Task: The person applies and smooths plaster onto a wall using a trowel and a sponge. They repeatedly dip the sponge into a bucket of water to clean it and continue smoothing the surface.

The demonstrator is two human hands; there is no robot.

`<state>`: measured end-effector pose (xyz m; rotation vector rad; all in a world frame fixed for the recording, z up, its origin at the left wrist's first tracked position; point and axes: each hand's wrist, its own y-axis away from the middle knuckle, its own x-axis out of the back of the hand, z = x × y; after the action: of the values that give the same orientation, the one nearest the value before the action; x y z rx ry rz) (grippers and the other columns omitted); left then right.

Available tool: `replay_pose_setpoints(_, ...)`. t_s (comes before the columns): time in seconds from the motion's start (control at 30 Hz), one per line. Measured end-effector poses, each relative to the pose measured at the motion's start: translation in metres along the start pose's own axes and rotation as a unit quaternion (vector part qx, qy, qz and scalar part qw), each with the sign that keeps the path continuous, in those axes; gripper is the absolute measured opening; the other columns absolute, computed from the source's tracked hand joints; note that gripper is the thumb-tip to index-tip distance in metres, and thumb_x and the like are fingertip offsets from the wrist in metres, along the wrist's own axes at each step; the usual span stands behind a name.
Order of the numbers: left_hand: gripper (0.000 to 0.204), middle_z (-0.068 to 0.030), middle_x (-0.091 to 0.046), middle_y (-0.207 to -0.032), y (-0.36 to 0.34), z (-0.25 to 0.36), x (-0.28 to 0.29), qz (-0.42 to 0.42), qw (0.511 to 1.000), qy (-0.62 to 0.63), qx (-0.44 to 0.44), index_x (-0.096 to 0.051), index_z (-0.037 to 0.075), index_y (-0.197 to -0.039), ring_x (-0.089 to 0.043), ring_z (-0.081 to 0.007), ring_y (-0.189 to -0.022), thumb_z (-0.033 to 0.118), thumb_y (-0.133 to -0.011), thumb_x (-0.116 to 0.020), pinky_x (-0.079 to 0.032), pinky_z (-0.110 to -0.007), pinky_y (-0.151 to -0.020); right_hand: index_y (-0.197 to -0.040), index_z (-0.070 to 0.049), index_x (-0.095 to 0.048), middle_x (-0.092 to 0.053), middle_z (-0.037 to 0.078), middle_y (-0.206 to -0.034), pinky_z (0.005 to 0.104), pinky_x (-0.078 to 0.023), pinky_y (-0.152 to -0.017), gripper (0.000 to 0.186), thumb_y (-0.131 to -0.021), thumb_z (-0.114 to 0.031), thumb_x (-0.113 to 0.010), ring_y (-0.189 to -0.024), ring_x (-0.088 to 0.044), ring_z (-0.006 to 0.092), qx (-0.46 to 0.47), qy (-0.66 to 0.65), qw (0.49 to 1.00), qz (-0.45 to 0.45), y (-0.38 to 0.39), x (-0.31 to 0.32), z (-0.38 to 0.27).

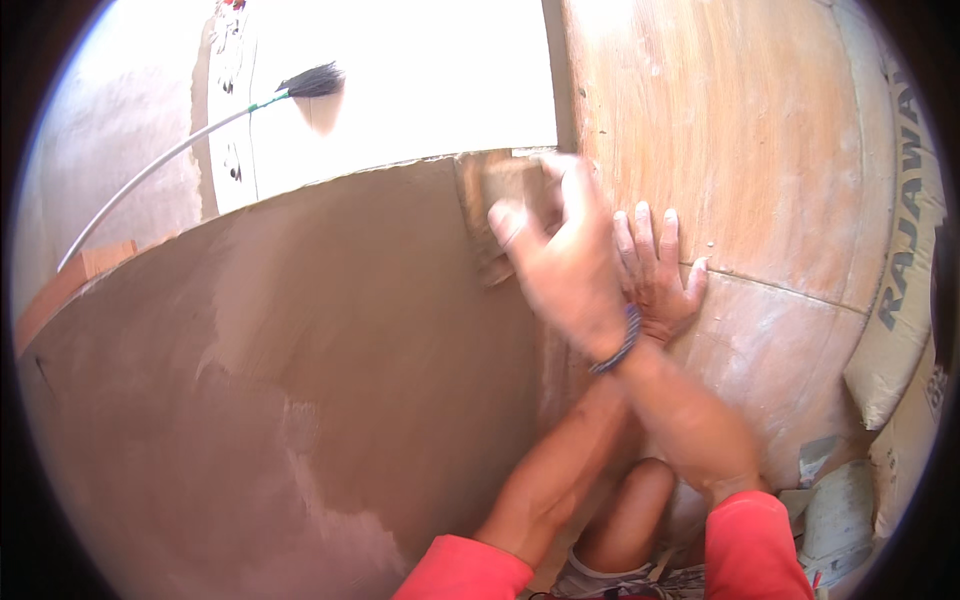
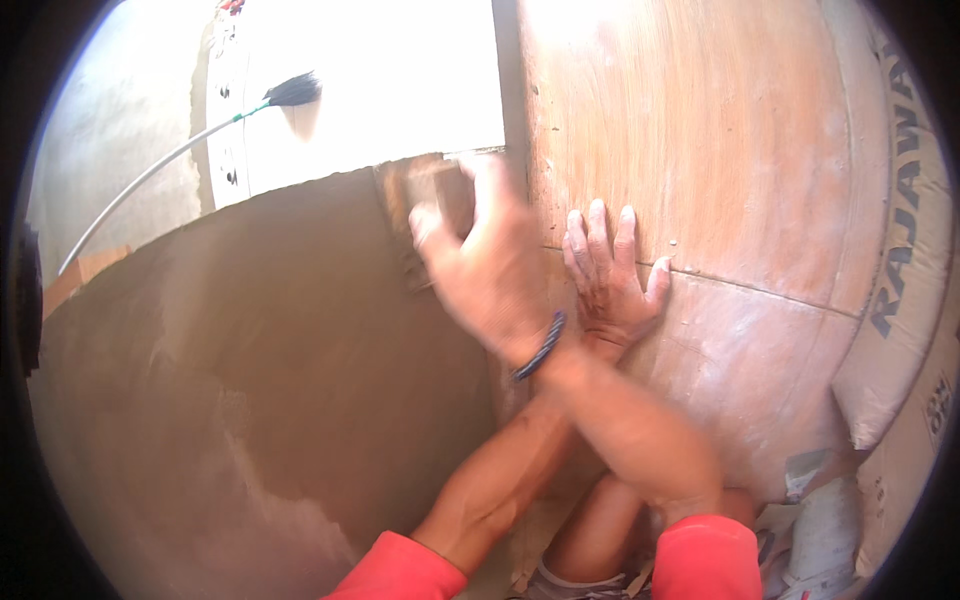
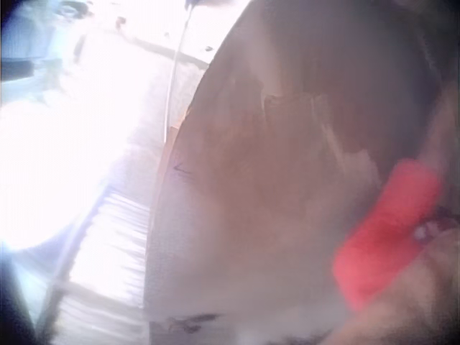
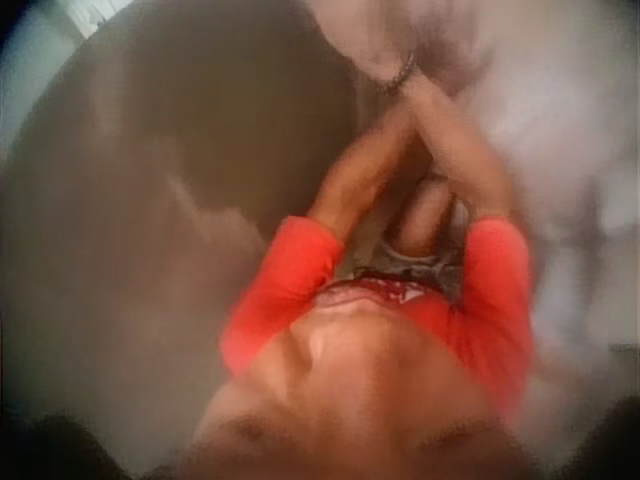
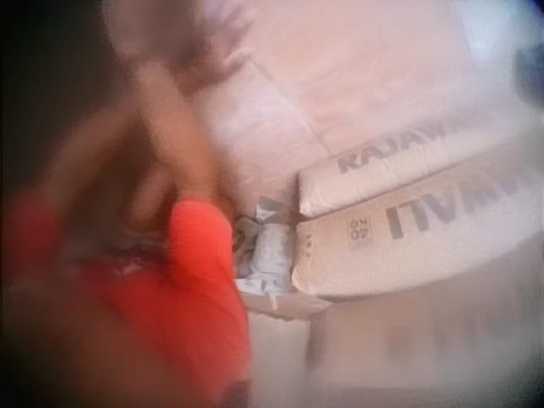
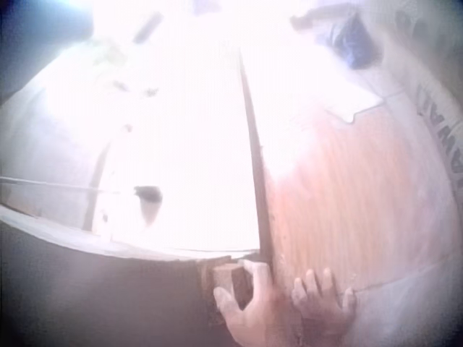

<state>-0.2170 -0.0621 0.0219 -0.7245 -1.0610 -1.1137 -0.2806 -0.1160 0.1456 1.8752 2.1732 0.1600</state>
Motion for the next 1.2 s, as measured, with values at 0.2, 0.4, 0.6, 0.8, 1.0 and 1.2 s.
replay_pose_setpoints(0.2,0.074,-0.0249,-0.031,-0.149,0.001,-0.019,0.001,0.046,0.999,-0.015,-0.015,-0.043,0.007,-0.141,-0.019,-0.0464,-0.142,0.043,-0.079,-0.064,-0.014,-0.060,-0.114,-0.126,0.009,-0.050,-0.062,0.025,-0.116,0.0424,-0.048,-0.095,0.051,-0.086,-0.018,-0.066,-0.111,-0.061,0.0390,-0.060,0.050,0.971,-0.226,0.118,0.053,-0.037)
replay_pose_setpoints(0.4,0.075,-0.0218,-0.028,-0.152,0.005,-0.042,0.037,-0.027,0.999,-0.022,0.005,-0.042,0.007,-0.142,-0.019,-0.0449,-0.143,0.044,-0.081,-0.065,-0.014,-0.058,-0.116,-0.131,0.001,-0.052,-0.064,0.008,-0.113,0.0296,-0.053,-0.082,0.046,-0.098,-0.029,-0.056,-0.100,-0.064,0.0149,-0.259,-0.206,0.930,-0.161,0.147,0.149,-0.092)
replay_pose_setpoints(0.6,0.049,-0.0190,-0.059,-0.120,0.005,-0.008,0.057,-0.148,0.987,0.057,0.003,-0.057,0.006,-0.124,-0.055,-0.0372,-0.113,0.034,-0.085,-0.065,-0.042,-0.050,-0.098,-0.138,-0.001,-0.046,-0.063,0.004,-0.115,0.0271,-0.054,-0.077,0.045,-0.101,-0.026,-0.052,-0.095,-0.063,0.0098,-0.282,-0.362,0.876,-0.151,0.191,0.238,-0.156)
replay_pose_setpoints(0.8,0.026,-0.0188,-0.065,-0.084,0.133,-0.011,0.071,-0.062,0.979,0.194,-0.024,-0.067,0.002,-0.087,-0.062,-0.0367,-0.079,0.027,-0.088,-0.064,-0.048,-0.047,-0.074,-0.141,0.001,-0.043,-0.062,0.003,-0.111,0.0262,-0.051,-0.075,0.054,-0.096,-0.023,-0.059,-0.089,-0.060,0.0084,-0.265,-0.236,0.931,-0.092,0.287,0.302,-0.167)
replay_pose_setpoints(1.0,0.028,-0.0185,-0.067,-0.082,0.237,-0.052,0.108,-0.196,0.947,0.217,0.135,-0.067,-0.004,-0.094,-0.065,-0.0237,-0.079,0.022,-0.094,-0.058,-0.049,-0.038,-0.077,-0.129,-0.001,-0.054,-0.064,0.006,-0.101,0.0261,-0.050,-0.073,0.048,-0.087,-0.021,-0.068,-0.083,-0.060,0.0097,-0.220,0.002,0.972,0.076,0.394,0.420,-0.190)
replay_pose_setpoints(1.2,0.025,-0.0144,-0.069,-0.089,0.321,-0.071,0.135,-0.212,0.950,0.165,0.158,-0.067,-0.003,-0.101,-0.065,-0.0242,-0.083,0.020,-0.093,-0.060,-0.050,-0.036,-0.078,-0.116,-0.001,-0.056,-0.067,0.022,-0.098,0.0447,-0.052,-0.082,0.042,-0.080,-0.017,-0.070,-0.095,-0.066,0.0358,-0.039,0.476,0.841,0.256,0.403,0.553,-0.117)
